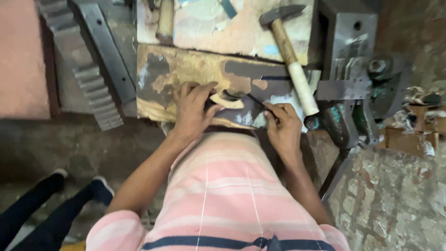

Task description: The person repeatedly hammers a small metal piece on a workbench, then uses a manual press to shape it. They continue to hammer and press the metal piece multiple times, occasionally inspecting it.

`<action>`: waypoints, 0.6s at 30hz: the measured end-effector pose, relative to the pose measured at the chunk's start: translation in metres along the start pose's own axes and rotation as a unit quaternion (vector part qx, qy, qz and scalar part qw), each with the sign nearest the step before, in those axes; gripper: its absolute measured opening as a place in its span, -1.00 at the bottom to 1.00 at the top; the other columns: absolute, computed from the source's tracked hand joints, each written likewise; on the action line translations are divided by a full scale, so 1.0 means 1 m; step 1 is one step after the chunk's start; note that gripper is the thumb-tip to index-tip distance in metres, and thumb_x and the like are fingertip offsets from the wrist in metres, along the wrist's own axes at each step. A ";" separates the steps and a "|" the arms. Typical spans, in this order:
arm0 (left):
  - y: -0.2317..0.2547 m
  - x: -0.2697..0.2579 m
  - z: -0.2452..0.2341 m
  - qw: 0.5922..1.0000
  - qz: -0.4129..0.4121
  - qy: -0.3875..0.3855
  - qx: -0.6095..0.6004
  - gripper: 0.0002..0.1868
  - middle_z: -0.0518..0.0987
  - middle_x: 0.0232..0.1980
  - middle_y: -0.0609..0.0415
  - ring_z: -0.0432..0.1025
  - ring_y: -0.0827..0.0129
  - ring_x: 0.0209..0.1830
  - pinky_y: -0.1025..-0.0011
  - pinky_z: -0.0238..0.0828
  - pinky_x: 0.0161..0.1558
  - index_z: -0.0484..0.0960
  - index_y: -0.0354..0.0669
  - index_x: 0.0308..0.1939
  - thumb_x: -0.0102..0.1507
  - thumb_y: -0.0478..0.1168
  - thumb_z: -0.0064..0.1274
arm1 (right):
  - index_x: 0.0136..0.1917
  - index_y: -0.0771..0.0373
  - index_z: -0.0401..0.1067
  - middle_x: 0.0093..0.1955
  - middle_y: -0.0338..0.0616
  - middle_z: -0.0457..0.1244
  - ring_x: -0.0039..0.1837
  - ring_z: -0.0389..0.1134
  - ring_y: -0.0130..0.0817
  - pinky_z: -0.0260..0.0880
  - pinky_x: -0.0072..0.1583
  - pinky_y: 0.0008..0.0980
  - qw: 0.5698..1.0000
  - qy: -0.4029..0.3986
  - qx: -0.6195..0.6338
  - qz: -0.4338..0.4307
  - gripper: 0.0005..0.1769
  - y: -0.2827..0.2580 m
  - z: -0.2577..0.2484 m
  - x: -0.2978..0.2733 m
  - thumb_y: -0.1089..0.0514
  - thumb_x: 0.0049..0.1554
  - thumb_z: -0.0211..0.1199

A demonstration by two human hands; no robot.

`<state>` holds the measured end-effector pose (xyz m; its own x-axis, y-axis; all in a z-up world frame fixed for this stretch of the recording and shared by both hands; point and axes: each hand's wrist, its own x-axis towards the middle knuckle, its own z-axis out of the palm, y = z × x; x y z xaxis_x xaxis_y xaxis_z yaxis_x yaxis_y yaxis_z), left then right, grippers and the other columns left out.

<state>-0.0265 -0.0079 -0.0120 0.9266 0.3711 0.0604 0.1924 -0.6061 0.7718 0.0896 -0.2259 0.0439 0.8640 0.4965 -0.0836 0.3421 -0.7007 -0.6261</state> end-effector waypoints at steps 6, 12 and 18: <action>0.002 -0.004 0.007 0.996 0.049 0.064 -0.025 -0.11 0.46 0.20 -0.11 0.18 -0.01 0.23 -0.02 -0.02 0.23 0.42 -0.24 0.38 0.10 0.12 0.38 | 0.14 0.22 0.59 -0.04 -0.03 0.35 0.07 0.35 -0.01 0.36 0.13 -0.14 0.982 -0.049 -0.090 -0.161 -0.66 -0.002 -0.004 0.002 0.36 0.07 0.33; 0.000 0.006 0.007 0.995 0.095 0.006 -0.006 -0.68 0.55 -0.04 0.16 0.28 0.11 0.18 0.02 0.00 0.20 0.65 -0.03 -0.15 0.07 -0.12 0.37 | 0.05 0.35 0.50 0.00 0.06 0.31 0.06 0.32 0.06 0.35 0.07 -0.09 0.955 -0.116 -0.087 -0.259 -0.66 -0.031 0.005 0.031 0.27 -0.01 0.45; 0.000 0.010 0.008 0.991 0.131 -0.012 -0.031 -0.76 0.45 -0.12 0.04 0.32 0.11 0.08 0.07 0.08 0.21 0.60 -0.13 -0.19 0.10 -0.30 0.26 | -0.09 0.26 0.52 -0.12 -0.06 0.30 -0.05 0.36 -0.01 0.37 -0.03 -0.10 0.943 -0.104 -0.073 -0.307 -0.72 -0.020 0.020 0.050 0.27 -0.11 0.47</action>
<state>-0.0150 -0.0094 -0.0164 0.9498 0.1890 0.2493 -0.0754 -0.6352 0.7686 0.1190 -0.1767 0.0370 0.4017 0.9102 0.1006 0.8140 -0.3046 -0.4946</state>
